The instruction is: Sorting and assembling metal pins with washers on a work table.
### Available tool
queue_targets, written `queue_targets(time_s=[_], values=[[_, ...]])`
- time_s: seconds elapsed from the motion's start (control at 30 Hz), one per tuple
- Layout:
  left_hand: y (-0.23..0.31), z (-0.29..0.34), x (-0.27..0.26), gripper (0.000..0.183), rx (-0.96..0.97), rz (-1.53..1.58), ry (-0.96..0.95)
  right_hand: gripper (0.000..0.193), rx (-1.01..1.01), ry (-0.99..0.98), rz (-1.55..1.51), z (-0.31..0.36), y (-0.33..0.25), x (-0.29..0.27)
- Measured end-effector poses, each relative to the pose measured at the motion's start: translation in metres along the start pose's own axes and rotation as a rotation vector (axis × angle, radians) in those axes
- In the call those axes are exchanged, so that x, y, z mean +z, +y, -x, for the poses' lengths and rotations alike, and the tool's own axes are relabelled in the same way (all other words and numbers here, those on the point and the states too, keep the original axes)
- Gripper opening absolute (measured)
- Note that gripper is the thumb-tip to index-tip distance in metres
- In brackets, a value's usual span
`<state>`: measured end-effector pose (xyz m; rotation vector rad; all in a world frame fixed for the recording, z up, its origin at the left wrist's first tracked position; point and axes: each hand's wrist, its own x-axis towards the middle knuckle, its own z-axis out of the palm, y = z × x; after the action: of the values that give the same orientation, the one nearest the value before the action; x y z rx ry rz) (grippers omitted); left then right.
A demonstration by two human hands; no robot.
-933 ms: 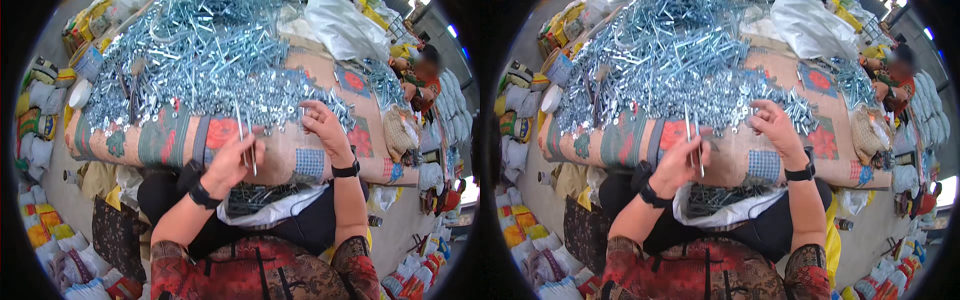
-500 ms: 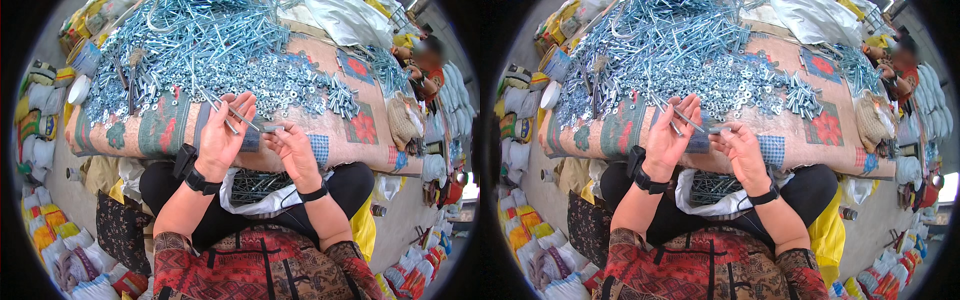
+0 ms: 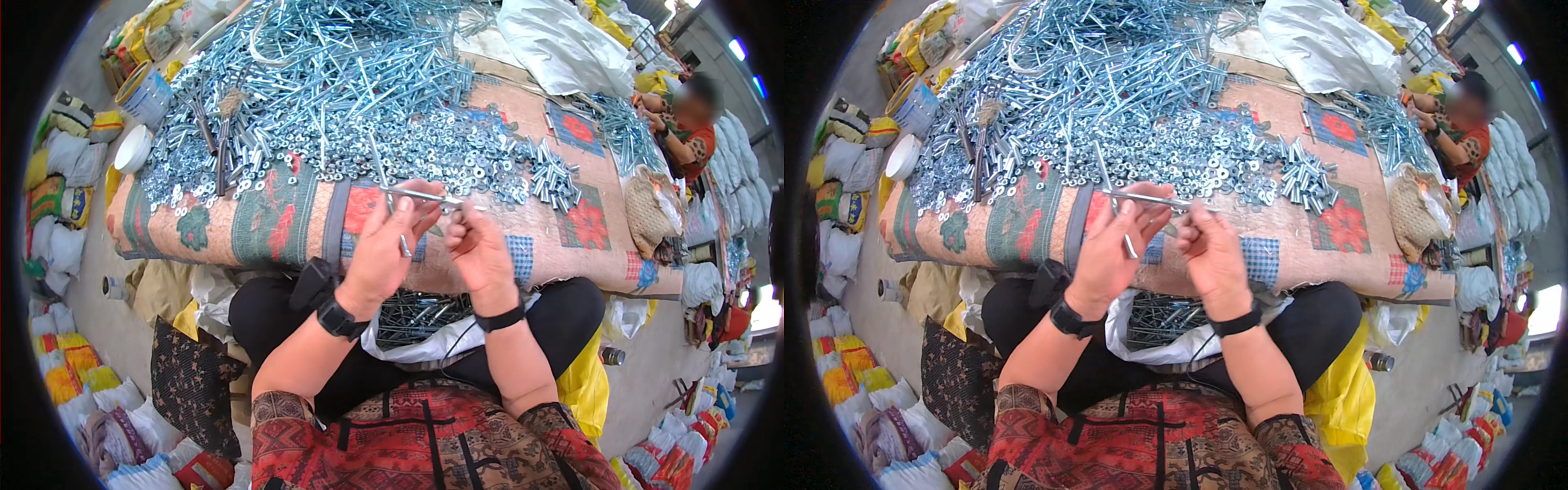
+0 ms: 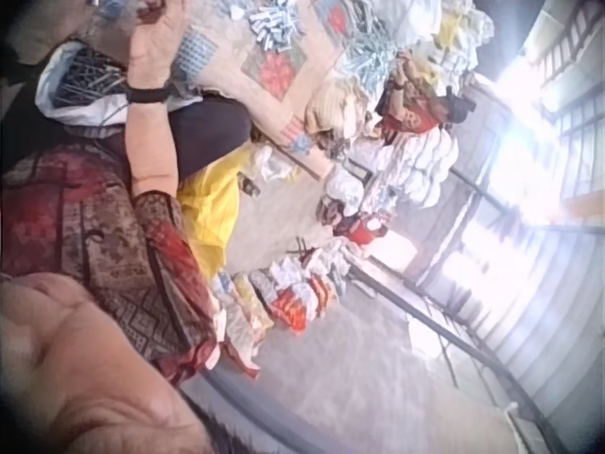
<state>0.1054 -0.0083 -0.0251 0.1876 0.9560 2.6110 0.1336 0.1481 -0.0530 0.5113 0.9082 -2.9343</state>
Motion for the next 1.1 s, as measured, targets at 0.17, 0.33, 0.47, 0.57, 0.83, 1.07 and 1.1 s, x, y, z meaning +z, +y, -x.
queue_targets(time_s=[0.17,0.33,0.47,0.57,0.83,1.07,1.1], values=[[0.018,-0.005,-0.013,0.031,-0.241,0.016,0.053,0.01,-0.103,-0.031,0.283,0.015,-0.054,-0.017],[-0.011,0.002,-0.022,0.028,-0.621,-0.143,-0.099,0.014,-0.133,-0.022,0.687,0.019,-0.031,-0.006],[-0.014,0.001,-0.014,0.028,-0.541,-0.134,0.137,0.016,-0.176,-0.318,1.012,0.008,-0.014,-0.003],[0.002,-0.001,-0.019,0.027,-0.518,-0.207,0.102,0.014,-0.375,-0.034,1.203,-0.009,-0.045,-0.002],[0.001,-0.003,-0.016,0.015,-0.385,-0.189,0.241,0.013,-0.817,0.149,1.753,-0.059,-0.039,-0.026],[0.001,0.002,-0.025,0.016,-0.328,-0.121,0.251,0.008,-0.652,0.134,1.735,-0.057,-0.055,-0.034],[0.001,0.002,-0.026,0.016,-0.334,-0.112,0.24,0.008,-0.584,0.148,1.709,-0.055,-0.062,-0.034]])
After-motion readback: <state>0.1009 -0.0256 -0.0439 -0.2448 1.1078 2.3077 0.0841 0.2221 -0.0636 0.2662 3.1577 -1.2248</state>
